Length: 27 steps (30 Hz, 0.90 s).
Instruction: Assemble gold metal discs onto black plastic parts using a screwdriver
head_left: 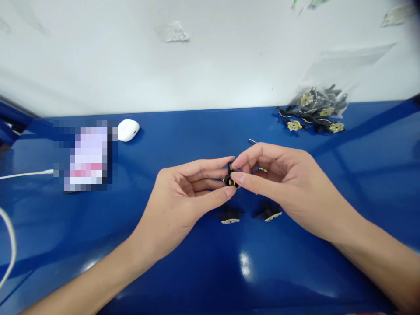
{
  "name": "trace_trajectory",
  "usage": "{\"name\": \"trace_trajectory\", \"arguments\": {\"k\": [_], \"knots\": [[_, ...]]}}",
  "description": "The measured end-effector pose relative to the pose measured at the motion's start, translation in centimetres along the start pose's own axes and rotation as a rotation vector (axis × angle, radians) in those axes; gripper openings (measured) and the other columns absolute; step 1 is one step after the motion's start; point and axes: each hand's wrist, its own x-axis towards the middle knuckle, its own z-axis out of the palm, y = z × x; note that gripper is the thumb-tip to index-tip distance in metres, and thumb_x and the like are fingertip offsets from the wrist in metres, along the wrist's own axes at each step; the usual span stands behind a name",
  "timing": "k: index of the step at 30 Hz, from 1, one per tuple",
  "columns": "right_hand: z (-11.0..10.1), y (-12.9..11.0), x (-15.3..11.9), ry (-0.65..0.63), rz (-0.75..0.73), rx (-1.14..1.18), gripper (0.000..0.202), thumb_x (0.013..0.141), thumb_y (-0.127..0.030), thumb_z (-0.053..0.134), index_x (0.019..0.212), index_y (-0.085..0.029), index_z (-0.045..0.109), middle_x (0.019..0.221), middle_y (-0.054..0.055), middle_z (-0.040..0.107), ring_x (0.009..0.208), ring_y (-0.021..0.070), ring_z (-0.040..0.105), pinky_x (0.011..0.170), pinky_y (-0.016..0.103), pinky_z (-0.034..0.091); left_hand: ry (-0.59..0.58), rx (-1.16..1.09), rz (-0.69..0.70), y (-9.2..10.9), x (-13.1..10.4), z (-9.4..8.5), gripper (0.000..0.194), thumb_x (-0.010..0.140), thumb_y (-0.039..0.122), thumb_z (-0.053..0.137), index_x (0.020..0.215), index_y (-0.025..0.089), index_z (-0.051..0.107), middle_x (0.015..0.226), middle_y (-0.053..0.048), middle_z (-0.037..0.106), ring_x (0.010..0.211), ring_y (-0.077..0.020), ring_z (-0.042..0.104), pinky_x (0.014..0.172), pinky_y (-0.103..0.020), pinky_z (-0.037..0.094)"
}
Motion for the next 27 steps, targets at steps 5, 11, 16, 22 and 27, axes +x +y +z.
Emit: {"name": "trace_trajectory", "arguments": {"k": [5,11,16,22,27], "knots": [[0.0,0.0,0.0,-0.017,0.002,0.015,0.007,0.103,-0.035,0.086,0.101,-0.028,0.083,0.096,-0.002,0.078,0.089,0.0144,0.074,0.080,0.027,0.062,-0.003,-0.006,-0.018,0.1,-0.1,0.1,0.042,0.087,0.018,0.101,0.127,0.029,0.093,0.117,-0.004,0.094,0.108,-0.0254,0.090,0.101,-0.031,0.072],[-0.1,0.2,0.1,-0.015,0.008,0.008,0.010,0.100,-0.036,0.089,0.101,-0.028,0.083,0.094,-0.002,0.075,0.087,0.0155,0.071,0.076,0.028,0.060,-0.046,-0.035,-0.018,0.0,0.0,0.0,0.042,0.086,0.014,0.100,0.124,0.029,0.094,0.116,-0.004,0.094,0.105,-0.0239,0.090,0.098,-0.028,0.072],[0.0,0.4,0.0,-0.017,0.008,0.005,0.016,0.098,-0.041,0.092,0.104,-0.029,0.084,0.092,-0.003,0.075,0.084,0.0137,0.070,0.074,0.027,0.057,-0.060,-0.068,-0.020,0.0,0.1,0.0,0.042,0.085,0.014,0.103,0.123,0.027,0.094,0.113,-0.004,0.094,0.102,-0.0207,0.090,0.095,-0.023,0.071],[-0.3,-0.2,0.2,0.045,-0.034,-0.052,0.016,0.102,-0.044,0.087,0.104,-0.029,0.085,0.093,-0.003,0.078,0.080,0.0131,0.069,0.072,0.029,0.055,0.016,-0.052,0.002,0.1,0.3,-0.2,0.046,0.085,0.019,0.105,0.128,0.028,0.092,0.110,-0.002,0.094,0.100,-0.0178,0.090,0.095,-0.020,0.071],[-1.3,-0.2,0.4,0.170,-0.152,-0.365,0.009,0.107,-0.037,0.081,0.108,-0.030,0.085,0.093,-0.004,0.080,0.079,0.0140,0.068,0.068,0.033,0.050,0.042,-0.023,0.068,0.3,0.6,-0.6,0.048,0.091,0.021,0.102,0.136,0.028,0.088,0.117,-0.004,0.094,0.106,-0.0184,0.090,0.098,-0.020,0.071]]}}
